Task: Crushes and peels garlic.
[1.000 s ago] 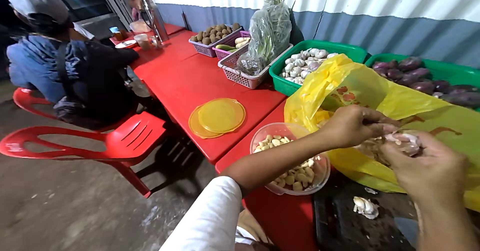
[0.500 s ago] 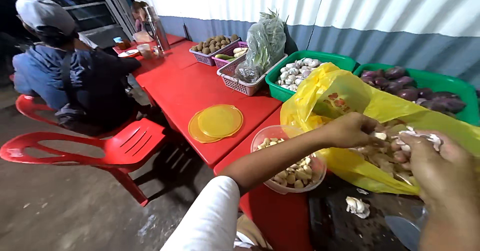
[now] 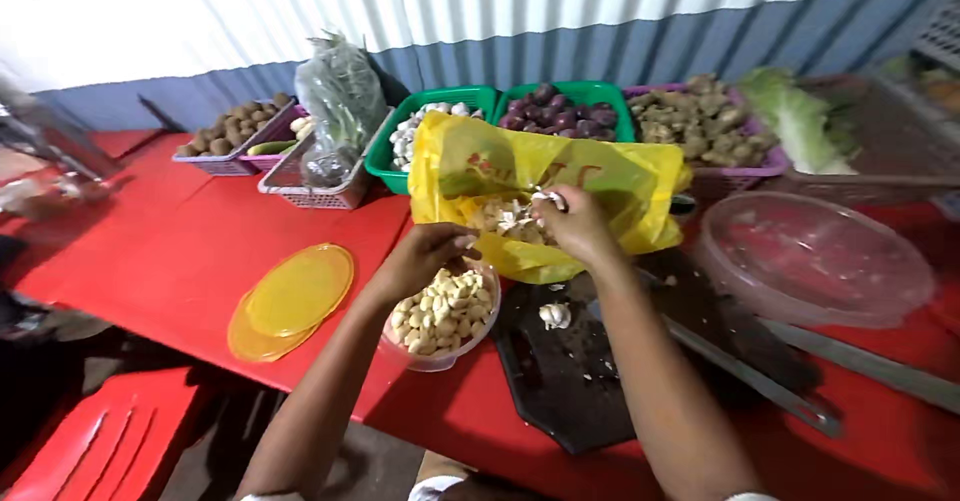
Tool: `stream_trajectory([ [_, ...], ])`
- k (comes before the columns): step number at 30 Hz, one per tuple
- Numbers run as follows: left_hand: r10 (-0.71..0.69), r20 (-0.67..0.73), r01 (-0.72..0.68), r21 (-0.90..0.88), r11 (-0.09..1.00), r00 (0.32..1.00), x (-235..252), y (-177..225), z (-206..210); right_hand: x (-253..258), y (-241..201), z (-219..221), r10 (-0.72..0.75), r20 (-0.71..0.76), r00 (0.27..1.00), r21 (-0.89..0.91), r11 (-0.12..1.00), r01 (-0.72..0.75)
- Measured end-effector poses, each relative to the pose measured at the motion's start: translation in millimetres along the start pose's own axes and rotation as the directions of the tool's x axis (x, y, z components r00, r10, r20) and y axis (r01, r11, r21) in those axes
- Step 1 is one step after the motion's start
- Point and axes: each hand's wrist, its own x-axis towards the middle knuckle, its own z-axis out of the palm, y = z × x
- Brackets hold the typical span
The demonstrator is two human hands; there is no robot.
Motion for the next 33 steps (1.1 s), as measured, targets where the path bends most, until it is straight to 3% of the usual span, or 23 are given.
stream_trajectory([
  [4, -0.054, -0.073, 0.081, 0.442, 0.893, 0.996, -6.8, -10.3, -0.9, 2.0, 2.5, 0.4, 0.095, 0.017, 0.995, 0.258, 0.961, -0.096],
  [7, -0.104, -0.061, 0.120, 0.547, 0.828, 0.993, -3.9, -5.5, -1.7, 4.1, 2.3, -3.2, 0.175, 0.075, 0.982, 0.465, 0.865, -0.190],
  [9, -0.032, -0.078, 0.069, 0.540, 0.839, 0.996, 5.0, 6.2, -0.4, 4.2, 0.2, -3.8, 0.182, 0.098, 0.979, 0.537, 0.818, -0.205],
  [12, 0.199, -0.065, -0.138, 0.514, 0.847, 0.978, 35.4, 24.4, 8.0, 5.6, 2.7, -1.5, 0.175, 0.109, 0.979, 0.600, 0.773, -0.204],
  [14, 0.259, -0.009, -0.219, 0.501, 0.837, 0.966, 63.4, 30.9, 21.3, 4.9, 2.1, -1.0, 0.181, 0.115, 0.977, 0.656, 0.725, -0.211],
  [17, 0.228, -0.046, -0.179, 0.475, 0.862, 0.973, 96.4, 27.4, 51.4, 5.2, -0.2, -0.5, 0.201, 0.113, 0.973, 0.692, 0.687, -0.222],
  [20, 0.230, -0.129, -0.164, 0.392, 0.905, 0.965, 110.5, 18.0, 62.8, 7.2, 6.4, -3.7, 0.161, 0.057, 0.985, 0.579, 0.799, -0.164],
  [24, 0.184, -0.137, -0.183, 0.018, 0.983, 0.973, 112.3, 6.7, 54.9, 8.1, 8.7, -10.0, 0.129, 0.002, 0.992, 0.431, 0.895, -0.117],
  [28, 0.072, -0.121, -0.102, -0.260, 0.960, 0.990, 105.0, 8.0, 47.7, 5.6, 2.9, -9.9, 0.143, -0.003, 0.990, 0.417, 0.900, -0.129],
  [33, 0.091, -0.132, -0.120, -0.238, 0.964, 0.987, 103.9, 3.9, 51.5, 6.1, 6.4, -4.4, 0.046, -0.085, 0.995, 0.345, 0.938, -0.013],
])
